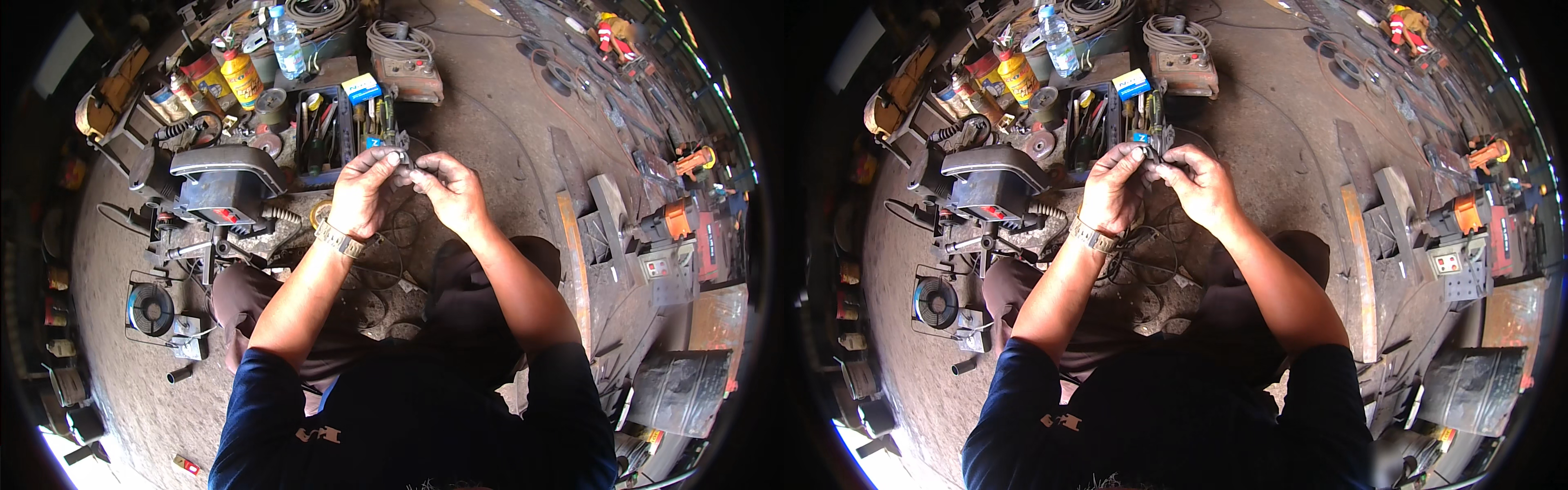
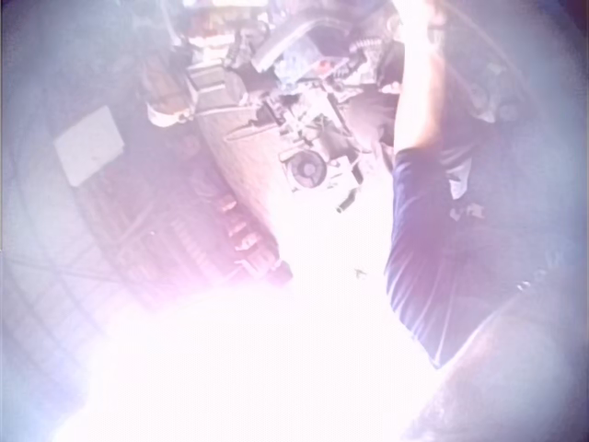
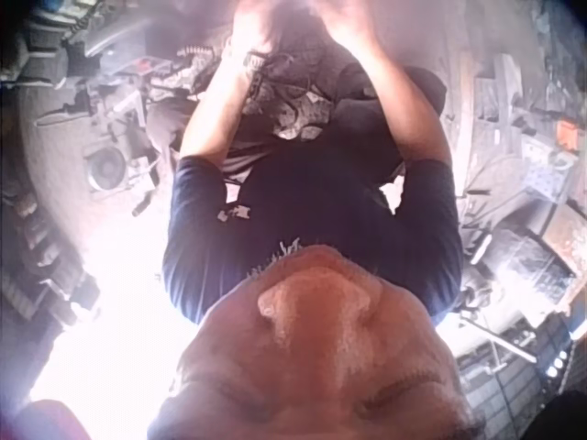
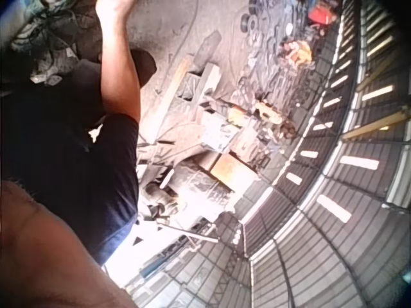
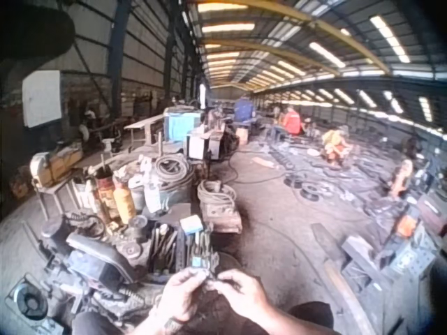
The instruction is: The person sits on the floor and repairs a handheld power tool, likely a circular saw. They connect wires to a small black component, insert it into the tool's housing, and use a screwdriver to tighten screws on the casing.
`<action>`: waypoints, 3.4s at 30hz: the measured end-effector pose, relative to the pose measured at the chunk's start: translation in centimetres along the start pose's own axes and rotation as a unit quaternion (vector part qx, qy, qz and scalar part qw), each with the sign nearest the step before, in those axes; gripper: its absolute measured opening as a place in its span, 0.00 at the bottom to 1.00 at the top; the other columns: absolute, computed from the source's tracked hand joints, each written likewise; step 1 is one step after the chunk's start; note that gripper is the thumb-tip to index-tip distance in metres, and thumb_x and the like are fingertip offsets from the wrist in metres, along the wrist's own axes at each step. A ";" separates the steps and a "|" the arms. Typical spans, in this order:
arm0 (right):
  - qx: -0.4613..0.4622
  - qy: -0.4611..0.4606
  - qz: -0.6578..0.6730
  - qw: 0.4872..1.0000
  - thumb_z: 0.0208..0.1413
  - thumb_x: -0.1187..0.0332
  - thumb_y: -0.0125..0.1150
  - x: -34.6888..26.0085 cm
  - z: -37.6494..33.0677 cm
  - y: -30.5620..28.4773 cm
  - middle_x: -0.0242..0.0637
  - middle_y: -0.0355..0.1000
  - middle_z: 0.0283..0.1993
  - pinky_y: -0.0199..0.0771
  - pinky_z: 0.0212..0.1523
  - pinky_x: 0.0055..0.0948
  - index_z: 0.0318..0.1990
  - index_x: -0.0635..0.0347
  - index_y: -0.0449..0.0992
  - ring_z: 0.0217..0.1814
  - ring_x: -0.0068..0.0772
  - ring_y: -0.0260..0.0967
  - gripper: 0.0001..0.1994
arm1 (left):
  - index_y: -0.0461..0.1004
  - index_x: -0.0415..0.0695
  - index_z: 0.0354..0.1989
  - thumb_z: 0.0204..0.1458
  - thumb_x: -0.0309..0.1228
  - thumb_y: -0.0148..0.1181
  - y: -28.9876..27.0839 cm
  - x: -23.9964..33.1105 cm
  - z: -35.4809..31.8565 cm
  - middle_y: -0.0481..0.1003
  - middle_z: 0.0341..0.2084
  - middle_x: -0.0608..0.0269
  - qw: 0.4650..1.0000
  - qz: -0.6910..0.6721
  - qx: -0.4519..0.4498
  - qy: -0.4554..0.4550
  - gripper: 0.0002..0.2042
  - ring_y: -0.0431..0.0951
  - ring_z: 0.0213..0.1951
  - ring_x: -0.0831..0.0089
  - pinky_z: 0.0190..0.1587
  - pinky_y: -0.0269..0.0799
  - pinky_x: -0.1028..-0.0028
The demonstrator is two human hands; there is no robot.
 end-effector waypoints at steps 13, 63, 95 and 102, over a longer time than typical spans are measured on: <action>-0.019 0.004 0.032 0.999 0.63 0.76 0.64 -0.1 -0.4 -0.2 0.32 0.78 0.40 0.77 0.47 0.22 0.45 0.66 0.76 0.44 0.21 0.78 0.06 | 0.77 0.38 0.45 0.64 0.25 0.60 0.5 -0.2 -0.5 0.81 0.39 0.58 1.000 -0.006 -0.003 -0.021 0.05 0.82 0.40 0.68 0.47 0.81 0.66; 0.005 -0.135 -0.190 0.973 0.59 0.67 0.64 -0.7 -0.9 -1.6 0.51 0.79 0.45 0.78 0.49 0.46 0.45 0.64 0.79 0.49 0.57 0.77 0.11 | 0.75 0.41 0.45 0.65 0.30 0.58 -0.5 -1.1 -0.8 0.81 0.41 0.58 0.999 0.041 -0.034 0.003 0.06 0.82 0.44 0.67 0.50 0.80 0.63; 0.023 -0.096 -0.060 0.993 0.59 0.76 0.67 -2.1 -1.6 -1.1 0.39 0.79 0.36 0.77 0.38 0.27 0.43 0.68 0.80 0.36 0.27 0.78 0.07 | 0.77 0.36 0.46 0.64 0.25 0.59 2.7 0.4 -1.7 0.81 0.39 0.55 0.995 -0.025 -0.095 0.007 0.06 0.82 0.43 0.67 0.50 0.78 0.66; 0.024 -0.103 -0.045 0.993 0.60 0.76 0.67 -2.7 -1.6 -1.0 0.38 0.79 0.36 0.77 0.38 0.25 0.43 0.69 0.80 0.36 0.26 0.78 0.06 | 0.77 0.35 0.46 0.65 0.25 0.58 2.9 0.6 -1.6 0.81 0.40 0.54 0.995 -0.014 -0.100 0.008 0.07 0.82 0.42 0.67 0.49 0.79 0.67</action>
Point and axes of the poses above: each hand's wrist, its own z-axis towards the middle knuckle, its own y-axis out of the palm, x = y × z, the point moved 2 cm from there along z, towards the middle knuckle
